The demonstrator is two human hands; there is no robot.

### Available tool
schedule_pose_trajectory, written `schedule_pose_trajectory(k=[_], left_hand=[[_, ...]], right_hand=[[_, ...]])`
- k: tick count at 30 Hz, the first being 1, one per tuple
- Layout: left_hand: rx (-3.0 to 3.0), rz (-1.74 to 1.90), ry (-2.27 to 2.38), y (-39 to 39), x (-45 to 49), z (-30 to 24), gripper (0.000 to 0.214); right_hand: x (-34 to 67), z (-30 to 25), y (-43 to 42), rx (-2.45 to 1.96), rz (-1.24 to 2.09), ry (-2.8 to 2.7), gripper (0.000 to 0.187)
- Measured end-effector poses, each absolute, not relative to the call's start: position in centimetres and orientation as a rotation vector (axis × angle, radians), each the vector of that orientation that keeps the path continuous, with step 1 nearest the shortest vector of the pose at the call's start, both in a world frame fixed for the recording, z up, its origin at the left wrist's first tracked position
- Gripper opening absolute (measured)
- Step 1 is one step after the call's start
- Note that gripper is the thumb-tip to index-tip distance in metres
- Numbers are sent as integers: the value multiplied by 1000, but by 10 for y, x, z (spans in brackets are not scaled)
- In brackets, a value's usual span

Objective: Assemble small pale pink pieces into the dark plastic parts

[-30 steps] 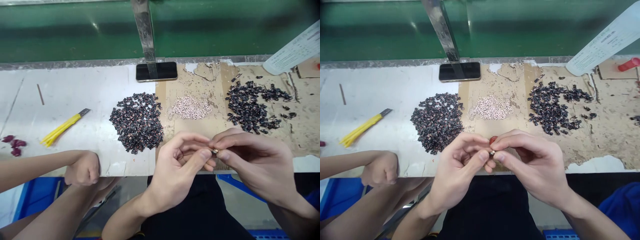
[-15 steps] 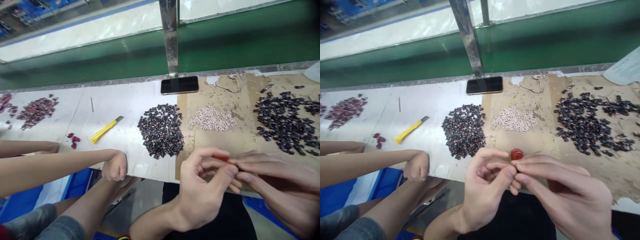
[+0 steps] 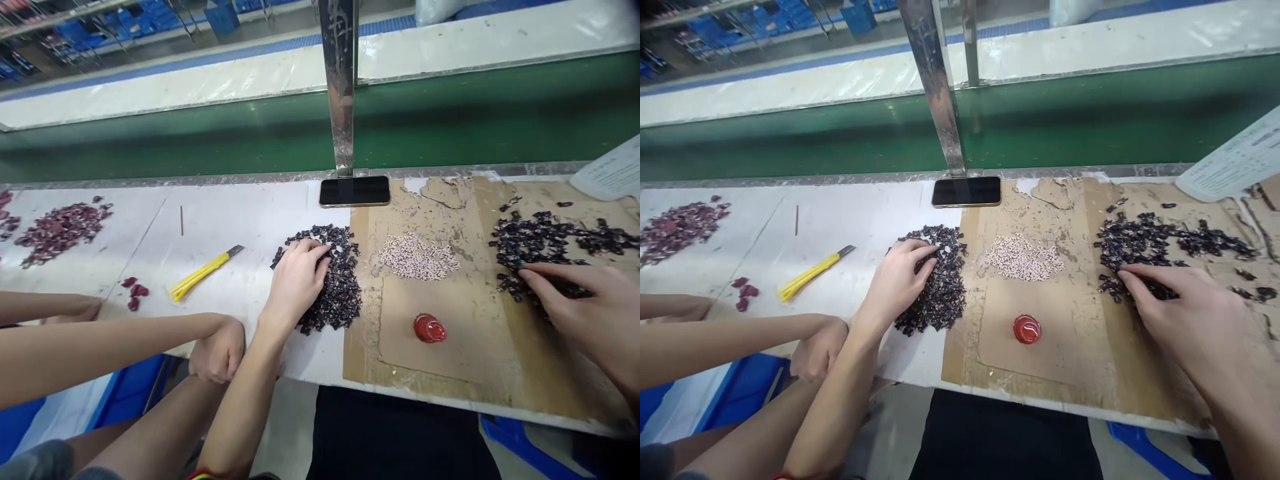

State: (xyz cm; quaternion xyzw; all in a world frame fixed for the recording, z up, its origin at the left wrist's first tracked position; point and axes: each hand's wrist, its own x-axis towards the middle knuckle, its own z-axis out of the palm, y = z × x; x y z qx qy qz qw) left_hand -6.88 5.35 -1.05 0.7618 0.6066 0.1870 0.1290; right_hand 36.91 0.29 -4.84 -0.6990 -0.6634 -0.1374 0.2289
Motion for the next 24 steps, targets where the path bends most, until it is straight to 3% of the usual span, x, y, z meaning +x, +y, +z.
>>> schedule_pose_trajectory(k=[4,11,15,24], left_hand=[[2187,564,1711,54,-68,-11,18],[2014,643,1641,57,-69,-1,10],[1941,683,1617,57,-72,0,9],[1728,826,1526,44,-78,0,8]], right_hand=[[353,-32,8,-1731,-517,-1932,43],[278,-12,26,-1539,-95,-2088,23],[241,-11,38,-1498,145,-2319,26],[226,-24,49,-1506,153,-2459,30]])
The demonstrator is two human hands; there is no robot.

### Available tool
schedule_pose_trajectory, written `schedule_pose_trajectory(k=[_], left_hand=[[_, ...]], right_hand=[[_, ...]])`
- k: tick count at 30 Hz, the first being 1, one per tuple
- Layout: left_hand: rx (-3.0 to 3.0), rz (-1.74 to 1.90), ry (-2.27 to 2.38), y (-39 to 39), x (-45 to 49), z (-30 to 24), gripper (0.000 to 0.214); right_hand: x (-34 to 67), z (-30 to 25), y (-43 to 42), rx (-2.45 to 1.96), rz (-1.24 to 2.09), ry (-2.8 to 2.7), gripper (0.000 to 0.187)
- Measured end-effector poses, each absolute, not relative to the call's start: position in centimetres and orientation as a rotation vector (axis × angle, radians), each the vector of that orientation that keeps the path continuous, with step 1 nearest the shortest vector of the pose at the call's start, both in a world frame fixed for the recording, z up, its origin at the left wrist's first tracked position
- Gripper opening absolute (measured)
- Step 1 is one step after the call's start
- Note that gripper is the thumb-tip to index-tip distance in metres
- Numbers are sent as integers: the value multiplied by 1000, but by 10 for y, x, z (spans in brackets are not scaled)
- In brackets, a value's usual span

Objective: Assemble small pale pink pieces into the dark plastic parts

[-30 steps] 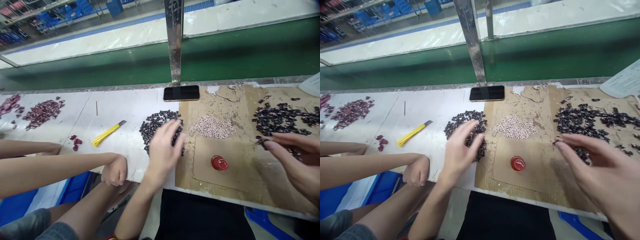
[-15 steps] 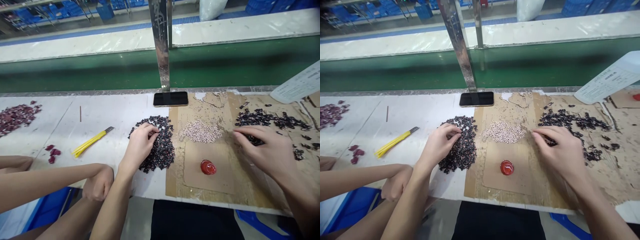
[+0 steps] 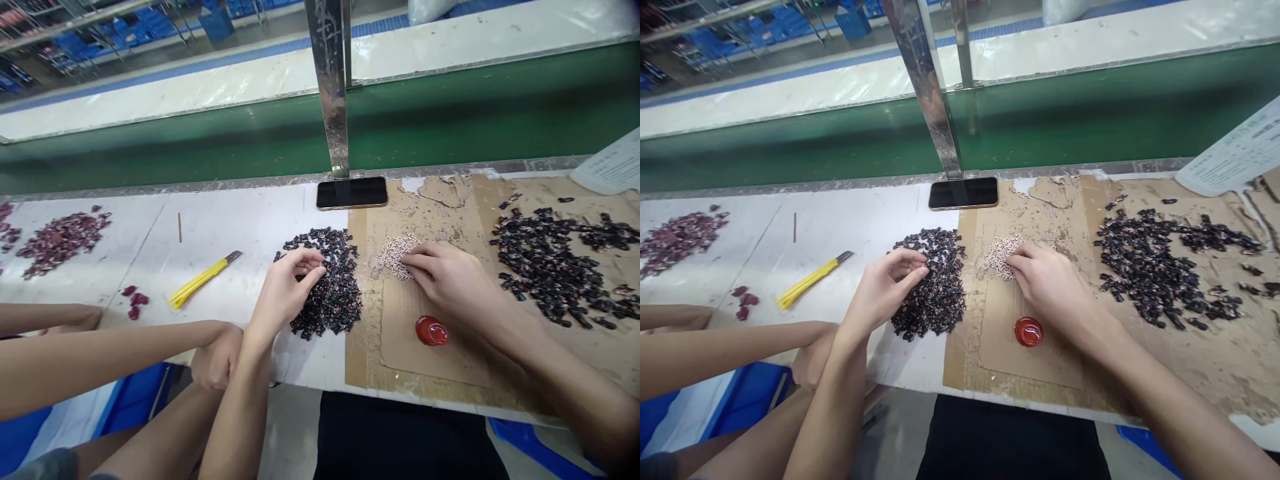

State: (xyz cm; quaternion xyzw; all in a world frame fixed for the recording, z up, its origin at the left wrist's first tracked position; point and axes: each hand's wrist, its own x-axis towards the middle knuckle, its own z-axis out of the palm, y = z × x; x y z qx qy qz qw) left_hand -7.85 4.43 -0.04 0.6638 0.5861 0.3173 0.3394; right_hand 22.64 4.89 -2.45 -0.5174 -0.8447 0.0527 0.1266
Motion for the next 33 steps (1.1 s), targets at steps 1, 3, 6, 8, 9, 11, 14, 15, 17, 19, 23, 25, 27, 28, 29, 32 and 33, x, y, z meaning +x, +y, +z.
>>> schedule_pose_trajectory(k=[1,3,6,8,9,11,14,15,17,19,23,25,27,28,29,32,33], left_hand=[[1704,831,1513,43,-79,-1,11],[1671,834,1496,40,-80,-2,16],[1661,830,1485,38,-81,-3,18],[1674,817,1486,38,-80,-2,15],[1684,807,1491,38,-80,-2,14],[1708,788,1511,38,-80,-1,14],[1745,780,1550,36,-82,1,15],[1749,801,1548,34,-82,2,15],[1697,899,1506,29,-80,6,13],[1541,1015,1445,22,-77,10,8],[1196,1185,1339,4,-65,16,4],[1125,1261,1255,-4,-58,18,11],[1103,1293,1176,-10,-50,20,20],[1096,1293,1150,-12,-45,22,23],[1088,1292,1135,-14,-39,24,24],[1057,1275,1117,-18,-19,29,21],[1053,1258,1108,-20,-11,30,20]], right_hand=[[226,-25,50,-1505,145,-2461,31],[226,-25,52,-1496,129,-2463,32],[225,-23,53,-1477,110,-2461,32],[226,-22,53,-1462,99,-2460,31],[226,-22,53,-1456,94,-2459,31],[226,-21,52,-1445,87,-2454,32],[227,-22,52,-1449,85,-2443,35],[228,-22,52,-1454,86,-2437,35],[231,-23,52,-1462,96,-2418,35],[234,-23,51,-1470,114,-2380,35],[242,-14,44,-1475,154,-2233,31],[246,-6,35,-1494,200,-2139,27],[251,3,24,-1543,263,-2044,23],[252,7,18,-1570,307,-1994,21],[253,10,12,-1585,363,-1937,19],[249,19,-4,-1533,635,-1734,16],[247,22,-9,-1496,731,-1672,17]])
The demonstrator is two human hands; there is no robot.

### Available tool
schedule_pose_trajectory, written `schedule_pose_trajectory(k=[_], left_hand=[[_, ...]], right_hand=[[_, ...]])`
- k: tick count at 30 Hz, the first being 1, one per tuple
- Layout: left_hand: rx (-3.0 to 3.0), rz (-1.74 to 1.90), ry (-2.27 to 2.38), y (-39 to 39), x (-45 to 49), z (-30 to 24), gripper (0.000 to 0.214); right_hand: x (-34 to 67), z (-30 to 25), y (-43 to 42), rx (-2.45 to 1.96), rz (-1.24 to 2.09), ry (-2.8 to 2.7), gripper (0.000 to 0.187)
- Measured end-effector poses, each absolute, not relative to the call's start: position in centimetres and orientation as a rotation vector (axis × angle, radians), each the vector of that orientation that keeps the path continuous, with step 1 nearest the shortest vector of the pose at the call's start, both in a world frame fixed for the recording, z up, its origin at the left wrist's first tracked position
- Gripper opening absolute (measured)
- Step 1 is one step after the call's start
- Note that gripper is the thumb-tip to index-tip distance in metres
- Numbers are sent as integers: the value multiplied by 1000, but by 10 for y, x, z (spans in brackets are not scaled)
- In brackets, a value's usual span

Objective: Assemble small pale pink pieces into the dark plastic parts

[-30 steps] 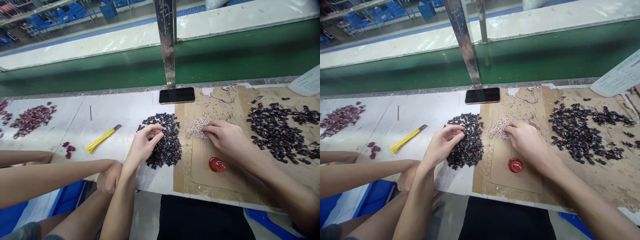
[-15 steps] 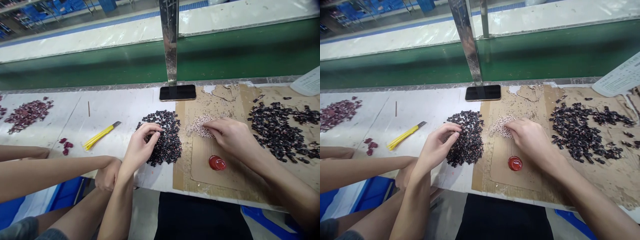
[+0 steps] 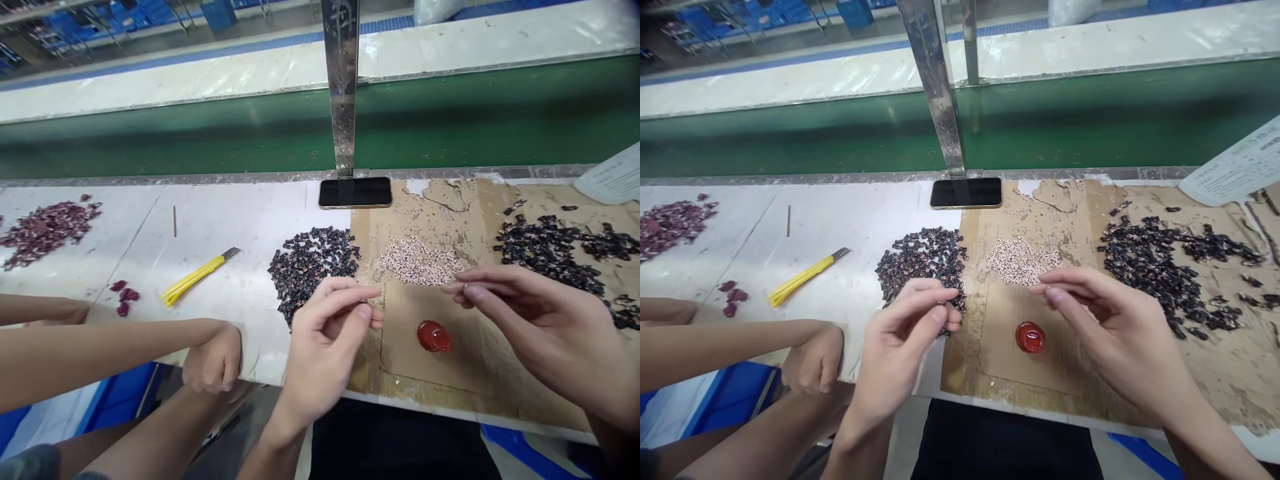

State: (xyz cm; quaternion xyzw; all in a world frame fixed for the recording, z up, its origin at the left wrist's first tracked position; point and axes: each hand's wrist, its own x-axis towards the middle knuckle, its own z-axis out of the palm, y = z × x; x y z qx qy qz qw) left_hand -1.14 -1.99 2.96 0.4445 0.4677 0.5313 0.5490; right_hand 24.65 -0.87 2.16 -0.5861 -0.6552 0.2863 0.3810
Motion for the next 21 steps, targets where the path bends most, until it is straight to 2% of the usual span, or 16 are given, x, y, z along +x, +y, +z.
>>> schedule_pose_trajectory(k=[3,7,13,21], left_hand=[[1061,1193,1073,-29,8,28,16],[1224,1170,1113,-41,22,24,16],[1767,1242,1160,-39,23,29,17],[2097,1109,1128,-31,20,27,18]], right_hand=[[235,29,-19,-1393,907,-1587,18],[223,36,-28,-1326,958,-1603,20],[216,34,-36,-1324,886,-1662,27],[222,38,-32,-1297,751,-1881,25]])
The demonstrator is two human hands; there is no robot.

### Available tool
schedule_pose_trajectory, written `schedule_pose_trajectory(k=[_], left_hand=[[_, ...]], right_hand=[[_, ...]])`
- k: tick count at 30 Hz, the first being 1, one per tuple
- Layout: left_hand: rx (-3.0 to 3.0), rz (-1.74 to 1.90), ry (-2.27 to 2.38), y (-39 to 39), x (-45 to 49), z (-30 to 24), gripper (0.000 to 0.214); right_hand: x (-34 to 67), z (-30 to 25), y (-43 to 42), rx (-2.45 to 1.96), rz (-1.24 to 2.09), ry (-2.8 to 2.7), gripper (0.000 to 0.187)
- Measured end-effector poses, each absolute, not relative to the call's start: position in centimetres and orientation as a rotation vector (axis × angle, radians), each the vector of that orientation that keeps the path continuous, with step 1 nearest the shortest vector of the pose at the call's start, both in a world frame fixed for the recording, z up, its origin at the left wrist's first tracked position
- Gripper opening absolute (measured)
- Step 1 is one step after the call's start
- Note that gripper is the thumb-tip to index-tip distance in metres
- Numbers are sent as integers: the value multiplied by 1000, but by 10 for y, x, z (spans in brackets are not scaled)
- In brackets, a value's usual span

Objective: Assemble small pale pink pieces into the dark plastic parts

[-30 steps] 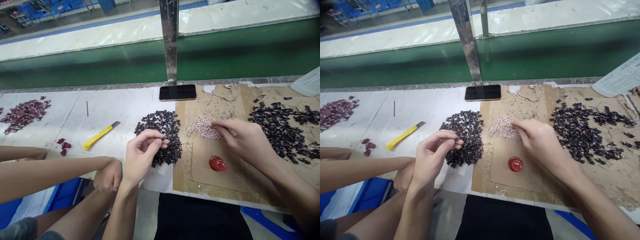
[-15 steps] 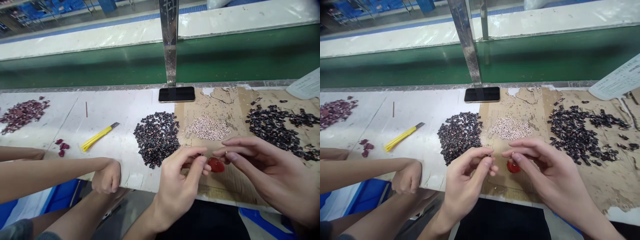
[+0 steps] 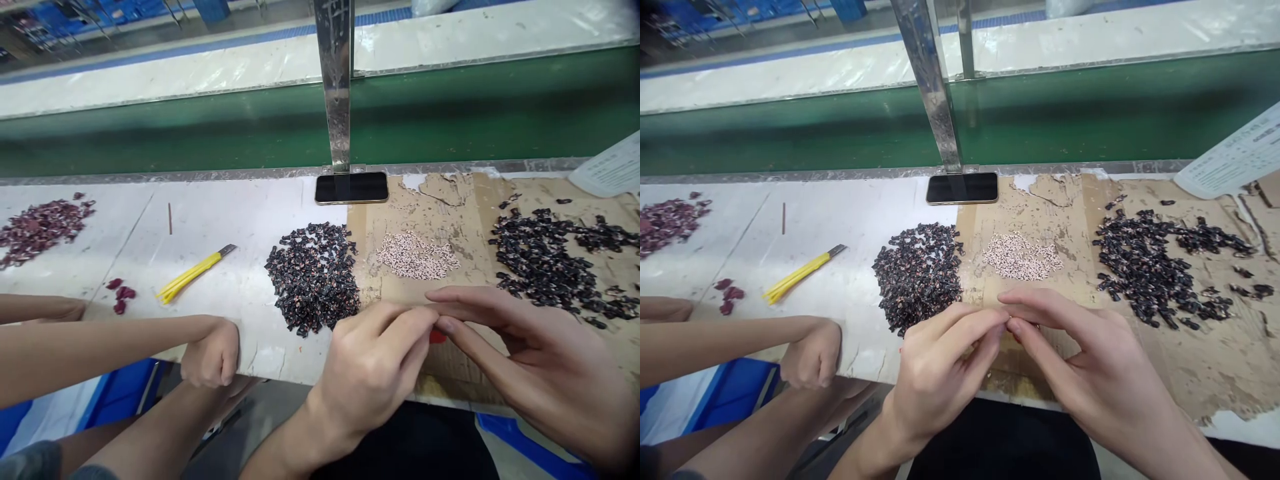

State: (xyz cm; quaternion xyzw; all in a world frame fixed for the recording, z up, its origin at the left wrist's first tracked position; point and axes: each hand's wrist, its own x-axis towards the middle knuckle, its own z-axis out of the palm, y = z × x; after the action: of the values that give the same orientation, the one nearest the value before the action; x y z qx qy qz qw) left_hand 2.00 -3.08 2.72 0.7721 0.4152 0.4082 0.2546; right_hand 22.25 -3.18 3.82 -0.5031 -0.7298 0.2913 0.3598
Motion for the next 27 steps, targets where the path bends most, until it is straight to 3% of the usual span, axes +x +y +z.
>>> schedule_pose_trajectory(k=[7,15,22,27], left_hand=[[2250,1281,1024,-24,15,22,11],[2285,1220,1101,-24,18,19,13],[2054,1184,1124,-31,20,18,13],[1693,1220,1148,-36,24,20,7]], right_hand=[[231,49,-17,-1293,713,-2102,20],[229,49,-26,-1289,581,-2158,20],[225,43,-31,-1256,635,-2078,22],[215,42,-34,-1278,853,-1805,12]])
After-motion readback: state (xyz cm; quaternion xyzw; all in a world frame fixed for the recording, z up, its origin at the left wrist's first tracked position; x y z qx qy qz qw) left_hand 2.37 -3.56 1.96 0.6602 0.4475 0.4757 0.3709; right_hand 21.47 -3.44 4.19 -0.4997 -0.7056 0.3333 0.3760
